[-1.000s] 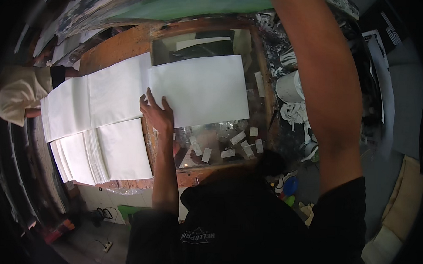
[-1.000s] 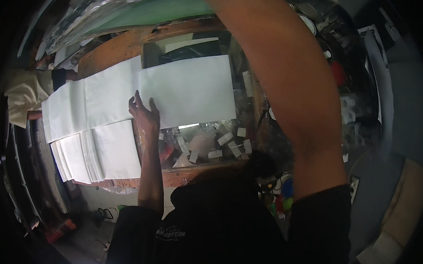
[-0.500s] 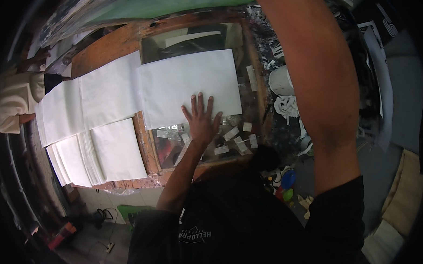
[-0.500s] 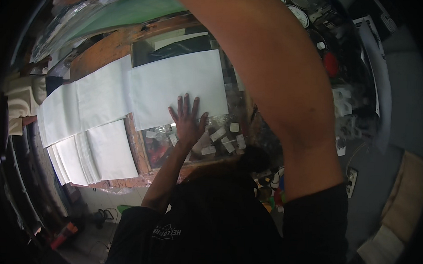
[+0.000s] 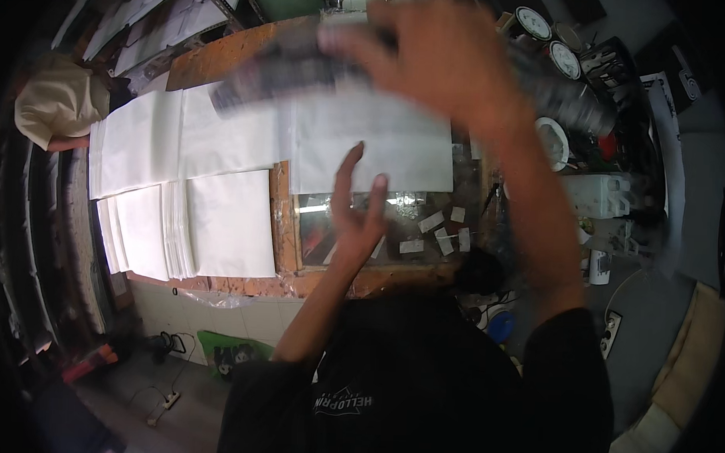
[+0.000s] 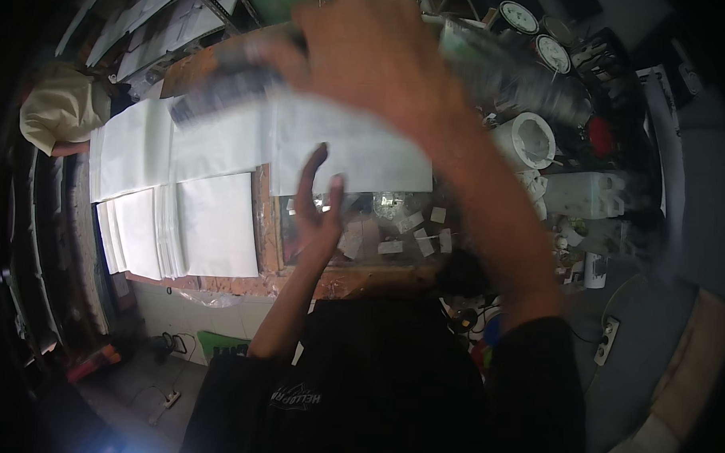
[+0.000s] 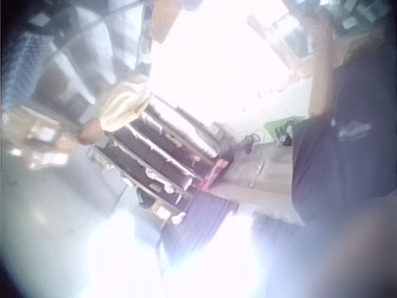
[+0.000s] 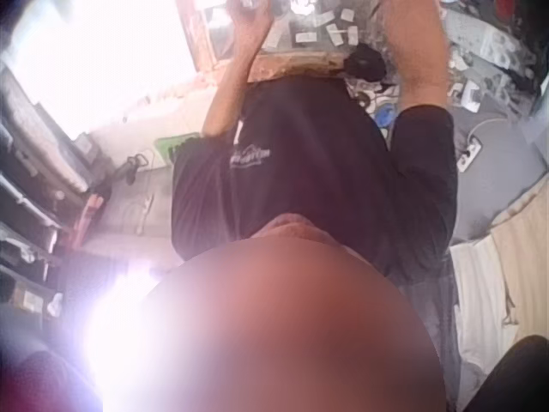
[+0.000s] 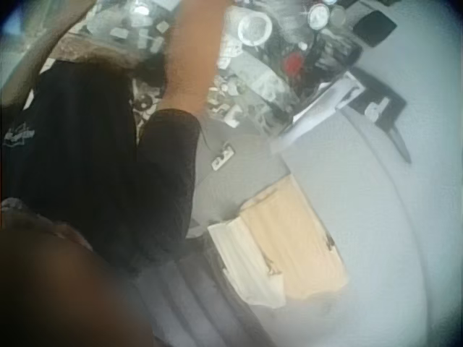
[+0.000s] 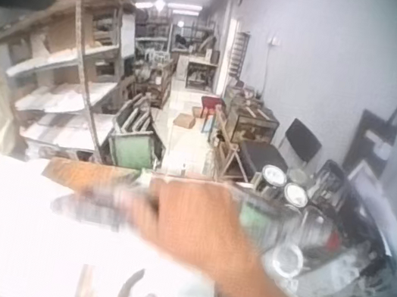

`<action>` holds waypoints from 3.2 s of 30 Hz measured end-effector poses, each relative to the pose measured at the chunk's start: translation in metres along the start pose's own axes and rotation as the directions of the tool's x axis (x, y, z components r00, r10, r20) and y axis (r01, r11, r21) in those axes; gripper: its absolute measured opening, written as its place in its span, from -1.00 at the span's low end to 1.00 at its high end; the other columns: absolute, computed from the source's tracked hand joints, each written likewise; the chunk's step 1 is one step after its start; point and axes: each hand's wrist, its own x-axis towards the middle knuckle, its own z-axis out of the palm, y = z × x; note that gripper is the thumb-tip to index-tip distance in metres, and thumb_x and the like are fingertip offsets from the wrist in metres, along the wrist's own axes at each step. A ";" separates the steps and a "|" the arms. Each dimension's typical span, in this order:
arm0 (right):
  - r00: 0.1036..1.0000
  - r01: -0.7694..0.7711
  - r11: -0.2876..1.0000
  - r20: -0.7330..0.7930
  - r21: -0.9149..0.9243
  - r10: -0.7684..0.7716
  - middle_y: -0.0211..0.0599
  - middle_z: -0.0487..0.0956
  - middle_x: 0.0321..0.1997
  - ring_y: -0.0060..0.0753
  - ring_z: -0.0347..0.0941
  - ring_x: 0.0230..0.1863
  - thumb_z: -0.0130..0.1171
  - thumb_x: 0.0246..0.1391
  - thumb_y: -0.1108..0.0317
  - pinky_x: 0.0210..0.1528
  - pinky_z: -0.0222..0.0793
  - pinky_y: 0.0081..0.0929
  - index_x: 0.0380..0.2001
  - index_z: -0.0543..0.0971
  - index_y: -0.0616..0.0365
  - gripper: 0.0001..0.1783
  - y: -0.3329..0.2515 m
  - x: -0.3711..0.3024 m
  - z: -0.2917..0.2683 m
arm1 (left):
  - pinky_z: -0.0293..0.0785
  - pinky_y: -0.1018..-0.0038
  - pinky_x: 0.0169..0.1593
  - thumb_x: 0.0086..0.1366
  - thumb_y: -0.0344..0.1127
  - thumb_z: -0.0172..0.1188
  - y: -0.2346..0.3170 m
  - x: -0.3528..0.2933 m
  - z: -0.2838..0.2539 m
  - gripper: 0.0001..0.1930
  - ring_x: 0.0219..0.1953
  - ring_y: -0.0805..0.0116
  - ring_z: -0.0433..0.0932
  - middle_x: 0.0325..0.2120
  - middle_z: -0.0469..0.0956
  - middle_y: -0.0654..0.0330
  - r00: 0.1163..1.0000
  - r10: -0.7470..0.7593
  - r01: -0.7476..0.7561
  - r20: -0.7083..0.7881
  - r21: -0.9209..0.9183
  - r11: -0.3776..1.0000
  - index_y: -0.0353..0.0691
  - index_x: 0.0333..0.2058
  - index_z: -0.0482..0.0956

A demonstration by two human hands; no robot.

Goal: The person performs screen printing on white fabric pieces. They place a fabric piece under a screen, pull a squeegee across the screen to apply ink, then lift the screen and remove the printed fabric. This cycle repeats multiple times.

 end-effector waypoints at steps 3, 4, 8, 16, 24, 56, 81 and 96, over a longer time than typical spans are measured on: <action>0.984 0.133 0.980 -0.098 -0.151 -0.149 -0.21 0.60 -0.41 -0.09 0.54 -0.31 0.29 0.17 -0.01 -0.21 0.40 -0.12 -0.36 0.57 0.13 -0.61 0.013 -0.086 0.074 | 0.22 -0.07 0.34 0.40 -0.16 0.19 0.026 -0.035 -0.022 -0.51 0.28 0.12 0.35 0.13 0.44 0.01 0.980 -0.187 0.102 -0.069 -0.630 0.770 -0.24 0.22 0.39; 0.990 0.125 0.982 -0.044 -0.142 -0.133 -0.18 0.61 -0.36 -0.10 0.54 -0.25 0.24 0.18 0.12 -0.17 0.37 -0.13 -0.29 0.57 0.15 -0.70 0.018 -0.112 0.098 | 0.25 -0.05 0.32 0.39 -0.16 0.20 0.022 -0.053 -0.030 -0.53 0.25 0.14 0.37 0.09 0.45 0.03 0.940 -0.338 0.240 0.035 -0.773 0.588 -0.24 0.18 0.41; 0.989 0.118 0.986 0.103 -0.122 -0.105 -0.20 0.60 -0.14 -0.10 0.50 -0.06 0.15 0.03 0.50 -0.02 0.30 -0.13 -0.07 0.53 0.14 -0.66 0.049 -0.174 0.184 | 0.29 -0.16 0.28 0.40 -0.11 0.13 -0.057 -0.064 -0.032 -0.60 0.21 0.12 0.35 0.01 0.40 0.14 0.651 -0.714 0.612 0.260 -0.736 0.290 -0.20 0.08 0.41; 0.903 -0.170 0.985 0.402 0.006 0.153 -0.09 0.55 0.18 0.01 0.42 0.21 0.18 -0.11 0.58 0.19 0.22 0.00 0.12 0.51 0.09 -0.40 0.052 -0.193 0.206 | 0.15 -0.15 0.27 0.33 -0.28 -0.02 -0.110 -0.069 -0.024 -0.81 0.12 0.13 0.44 -0.15 0.49 0.16 0.527 -0.823 0.664 0.211 -0.707 0.244 -0.18 -0.16 0.48; 0.988 -0.042 0.985 0.142 -0.167 0.066 -0.09 0.54 0.17 -0.07 0.40 0.25 0.15 -0.02 0.52 0.25 0.13 0.05 0.10 0.52 0.13 -0.47 0.054 -0.202 0.238 | 0.16 -0.18 0.24 0.33 -0.27 0.00 -0.126 -0.073 -0.026 -0.78 0.15 0.08 0.42 -0.08 0.48 0.09 0.563 -0.795 0.621 0.224 -0.750 0.228 -0.20 -0.12 0.46; 0.948 0.221 0.960 -0.194 -0.170 -0.252 -0.20 0.55 -0.47 -0.15 0.46 -0.48 0.23 -0.09 0.15 -0.38 0.31 -0.21 -0.40 0.54 0.17 -0.69 0.025 -0.097 0.070 | 0.42 0.27 0.14 0.24 -0.51 0.05 0.055 -0.001 -0.048 -0.85 -0.08 0.23 0.59 -0.20 0.61 0.09 0.928 -0.362 0.280 0.084 -0.800 0.531 -0.29 -0.21 0.52; 0.975 0.217 0.965 0.087 -0.151 -0.205 -0.39 0.27 -0.68 -0.48 0.19 -0.58 -0.18 0.45 -0.09 -0.44 0.31 -0.30 -0.69 0.44 0.14 -0.31 0.033 0.137 -0.102 | 0.51 0.27 0.10 0.25 -0.32 0.37 -0.099 0.153 -0.216 -0.86 0.15 0.04 0.57 0.16 0.57 0.06 0.862 0.346 0.077 -0.371 0.770 0.633 -0.17 -0.24 0.69; 0.985 0.050 0.990 0.171 -0.133 -0.027 -0.12 0.58 -0.49 -0.26 0.44 -0.49 -0.02 0.27 -0.17 -0.39 0.39 -0.29 -0.47 0.65 0.31 -0.33 0.018 0.131 -0.101 | 0.46 0.30 -0.05 0.38 -0.39 0.21 0.097 -0.039 -0.075 -0.90 -0.21 0.22 0.61 -0.33 0.67 0.08 0.746 0.152 0.101 0.649 -0.336 0.936 -0.29 -0.26 0.64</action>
